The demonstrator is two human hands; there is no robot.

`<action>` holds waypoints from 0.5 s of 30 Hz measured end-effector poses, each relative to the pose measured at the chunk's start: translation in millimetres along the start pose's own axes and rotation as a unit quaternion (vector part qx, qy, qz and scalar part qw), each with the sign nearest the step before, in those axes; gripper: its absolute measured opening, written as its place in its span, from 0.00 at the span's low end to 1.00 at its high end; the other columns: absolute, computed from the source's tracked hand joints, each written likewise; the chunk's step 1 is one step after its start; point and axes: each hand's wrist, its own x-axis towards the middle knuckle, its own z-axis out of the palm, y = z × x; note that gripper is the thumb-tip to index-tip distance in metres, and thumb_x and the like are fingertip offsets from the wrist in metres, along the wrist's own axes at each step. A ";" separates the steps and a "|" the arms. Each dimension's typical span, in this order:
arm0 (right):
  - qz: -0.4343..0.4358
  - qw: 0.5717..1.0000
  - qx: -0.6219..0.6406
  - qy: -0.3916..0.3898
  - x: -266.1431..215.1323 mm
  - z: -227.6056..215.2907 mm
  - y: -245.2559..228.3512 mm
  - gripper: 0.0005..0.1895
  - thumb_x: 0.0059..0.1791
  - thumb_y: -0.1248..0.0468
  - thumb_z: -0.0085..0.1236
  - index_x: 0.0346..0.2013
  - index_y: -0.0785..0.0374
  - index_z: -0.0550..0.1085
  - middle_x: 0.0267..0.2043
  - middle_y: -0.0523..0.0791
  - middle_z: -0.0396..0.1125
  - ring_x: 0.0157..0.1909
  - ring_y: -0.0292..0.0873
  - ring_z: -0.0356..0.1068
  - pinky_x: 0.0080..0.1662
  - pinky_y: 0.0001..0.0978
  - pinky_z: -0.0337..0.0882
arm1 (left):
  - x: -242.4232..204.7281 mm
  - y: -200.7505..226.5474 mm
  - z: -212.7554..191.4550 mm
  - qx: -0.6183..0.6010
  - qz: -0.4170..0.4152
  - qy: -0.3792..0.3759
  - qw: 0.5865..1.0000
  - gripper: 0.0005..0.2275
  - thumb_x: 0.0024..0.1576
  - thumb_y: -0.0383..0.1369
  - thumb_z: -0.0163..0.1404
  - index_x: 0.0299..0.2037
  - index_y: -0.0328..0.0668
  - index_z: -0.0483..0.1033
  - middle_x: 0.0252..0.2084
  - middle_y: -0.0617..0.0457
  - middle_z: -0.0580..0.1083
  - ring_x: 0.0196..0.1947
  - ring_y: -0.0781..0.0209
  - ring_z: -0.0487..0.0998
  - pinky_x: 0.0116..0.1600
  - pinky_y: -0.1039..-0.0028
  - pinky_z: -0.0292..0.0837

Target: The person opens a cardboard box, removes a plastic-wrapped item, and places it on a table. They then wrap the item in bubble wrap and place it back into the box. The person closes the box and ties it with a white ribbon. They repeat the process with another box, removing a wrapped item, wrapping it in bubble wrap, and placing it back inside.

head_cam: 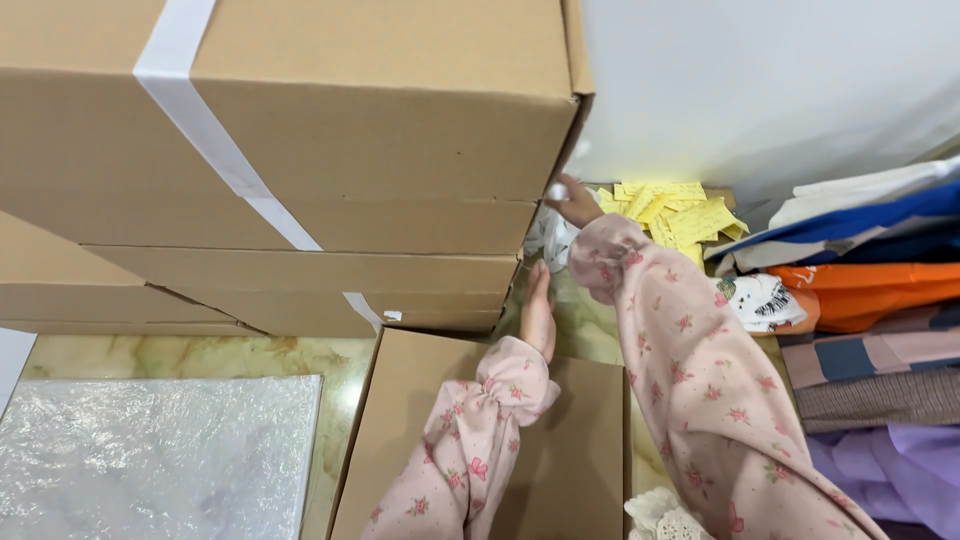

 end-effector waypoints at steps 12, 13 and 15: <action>-0.022 0.988 -0.008 0.152 -40.7 -10.7 52.7 0.17 0.42 0.68 0.56 0.38 0.42 0.81 0.53 0.46 0.70 0.57 0.53 0.71 0.60 0.45 0.70 | 22.0 -40.3 -54.0 -0.029 -0.013 -0.002 0.999 0.17 0.66 0.37 0.48 0.65 0.48 0.67 0.67 0.55 0.68 0.73 0.56 0.58 0.69 0.50 0.51; -0.021 0.987 -0.007 0.156 -57.6 -15.6 43.6 0.17 0.42 0.68 0.56 0.38 0.42 0.81 0.53 0.46 0.70 0.57 0.53 0.71 0.60 0.45 0.70 | 23.9 -44.1 -60.7 -0.027 -0.014 -0.005 1.000 0.17 0.66 0.37 0.48 0.65 0.48 0.67 0.67 0.55 0.68 0.73 0.56 0.58 0.69 0.50 0.51; -0.044 0.987 0.003 0.156 -94.7 -28.4 25.5 0.11 0.45 0.64 0.59 0.41 0.48 0.80 0.44 0.44 0.74 0.55 0.49 0.73 0.58 0.46 0.69 | 25.2 -53.2 -71.8 -0.028 0.009 0.009 1.000 0.06 0.65 0.35 0.47 0.49 0.54 0.73 0.57 0.59 0.73 0.63 0.61 0.68 0.62 0.55 0.59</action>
